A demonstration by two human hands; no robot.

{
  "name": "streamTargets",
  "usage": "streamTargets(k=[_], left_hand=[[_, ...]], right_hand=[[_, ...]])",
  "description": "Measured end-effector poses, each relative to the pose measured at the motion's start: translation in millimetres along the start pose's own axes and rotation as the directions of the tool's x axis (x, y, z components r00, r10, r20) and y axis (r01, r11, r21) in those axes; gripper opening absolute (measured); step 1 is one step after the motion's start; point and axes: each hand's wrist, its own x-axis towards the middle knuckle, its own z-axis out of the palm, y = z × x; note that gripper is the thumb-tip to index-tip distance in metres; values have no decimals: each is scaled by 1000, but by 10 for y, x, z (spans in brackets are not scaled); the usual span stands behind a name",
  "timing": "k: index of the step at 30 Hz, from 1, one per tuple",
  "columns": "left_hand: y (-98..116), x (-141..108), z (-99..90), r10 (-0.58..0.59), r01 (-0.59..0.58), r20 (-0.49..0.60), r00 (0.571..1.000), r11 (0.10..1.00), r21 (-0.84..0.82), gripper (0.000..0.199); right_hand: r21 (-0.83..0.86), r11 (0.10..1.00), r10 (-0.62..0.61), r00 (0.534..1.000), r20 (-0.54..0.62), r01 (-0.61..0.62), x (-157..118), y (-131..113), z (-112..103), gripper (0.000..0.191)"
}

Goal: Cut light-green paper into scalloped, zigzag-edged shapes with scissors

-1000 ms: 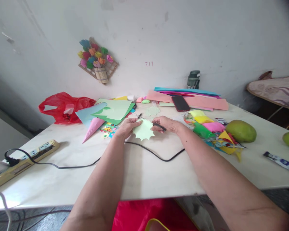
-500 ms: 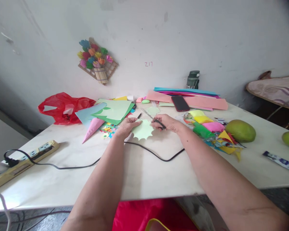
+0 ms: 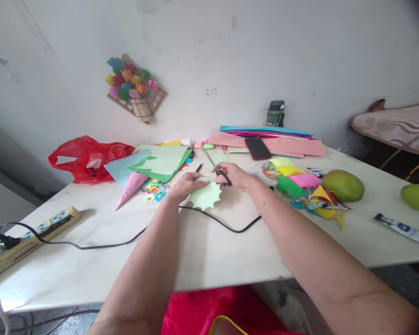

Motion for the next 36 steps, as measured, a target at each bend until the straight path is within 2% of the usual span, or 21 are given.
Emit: streamTargets(k=[6, 9, 13, 15, 19, 24, 27, 29, 32, 34, 36], left_hand=[[-85, 54, -62, -18, 14, -31, 999, 991, -134, 37], [-101, 73, -67, -23, 3, -116, 993, 985, -171, 36], [-96, 66, -57, 63, -114, -243, 968, 972, -204, 37], [-93, 52, -64, 106, -152, -230, 967, 970, -190, 37], [-89, 24, -84, 119, -148, -212, 970, 980, -129, 39], [-76, 2, -60, 139, -147, -153, 978, 988, -46, 39], [-71, -3, -46, 125, -132, -141, 982, 991, -37, 41], [-78, -3, -56, 125, -142, -162, 979, 985, -98, 39], [-112, 6, -93, 113, -166, -211, 971, 953, -254, 35], [-144, 19, -107, 54, -114, -177, 983, 931, -346, 29], [-170, 38, -90, 48, -103, -139, 989, 899, -425, 28]], right_hand=[[13, 1000, -9, 974, -228, 12, 12, -73, 51, 27], [22, 1000, -4, 960, -282, 11, 33, -55, 81, 27], [33, 999, 23, 986, -165, -18, 28, -11, 82, 25], [36, 999, 44, 990, -134, -39, 20, 2, 39, 24], [19, 1000, 12, 980, -196, -9, 21, 14, -74, 28], [26, 999, -25, 997, -79, 27, 19, 21, -61, 35], [-3, 999, -32, 998, -58, 32, 16, 15, -13, 35], [-4, 999, -43, 993, -108, 43, 24, 7, 6, 36], [41, 996, -73, 967, -243, 85, 53, -4, 24, 39], [63, 992, -83, 940, -332, 110, 73, -13, 43, 38], [81, 989, -79, 912, -402, 122, 87, -19, 79, 38]])
